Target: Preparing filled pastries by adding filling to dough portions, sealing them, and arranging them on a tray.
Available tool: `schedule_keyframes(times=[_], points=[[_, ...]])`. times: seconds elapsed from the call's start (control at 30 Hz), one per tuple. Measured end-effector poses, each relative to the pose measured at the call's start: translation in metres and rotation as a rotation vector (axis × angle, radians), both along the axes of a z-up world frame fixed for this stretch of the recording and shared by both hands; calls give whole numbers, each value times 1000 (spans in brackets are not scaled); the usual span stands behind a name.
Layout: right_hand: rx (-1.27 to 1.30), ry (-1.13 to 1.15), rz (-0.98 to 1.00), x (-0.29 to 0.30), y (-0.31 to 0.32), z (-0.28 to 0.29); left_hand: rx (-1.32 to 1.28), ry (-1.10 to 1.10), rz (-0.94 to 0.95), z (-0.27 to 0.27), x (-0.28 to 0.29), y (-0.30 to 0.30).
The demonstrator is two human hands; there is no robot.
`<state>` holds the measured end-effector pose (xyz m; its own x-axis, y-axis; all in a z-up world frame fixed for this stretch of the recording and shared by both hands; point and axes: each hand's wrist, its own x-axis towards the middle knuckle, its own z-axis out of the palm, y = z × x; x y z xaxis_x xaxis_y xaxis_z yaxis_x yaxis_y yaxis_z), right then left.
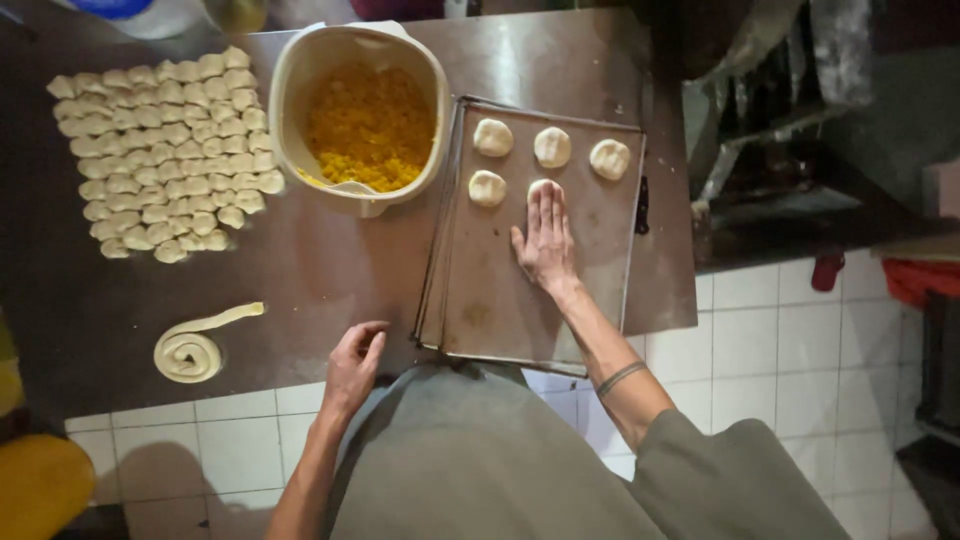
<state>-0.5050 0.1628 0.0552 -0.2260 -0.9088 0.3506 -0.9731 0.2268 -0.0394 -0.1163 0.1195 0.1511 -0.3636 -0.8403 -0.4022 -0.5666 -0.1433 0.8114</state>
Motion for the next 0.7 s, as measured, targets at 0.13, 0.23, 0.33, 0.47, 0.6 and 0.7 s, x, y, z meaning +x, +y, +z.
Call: schedule_keyframes(times=[0.13,0.23,0.33,0.47,0.6,0.7], points=[[-9,20,12,-8,0,-7,14,23,45,3,9,1],[21,-85,-5,-7,-21,2,-48,104,37,-13,24,-17],[63,-65,-24,-5,-10,-12,-1,71,14,-18,36,-24],[158,-67,-115,1,-12,-22,-21,133,-33,-31,65,-45],[146,-223,-122,68,-67,46,-30,202,7,-8,102,-88],[487,-86,-108,89,-87,1,25,174,-28,-34,136,-116]])
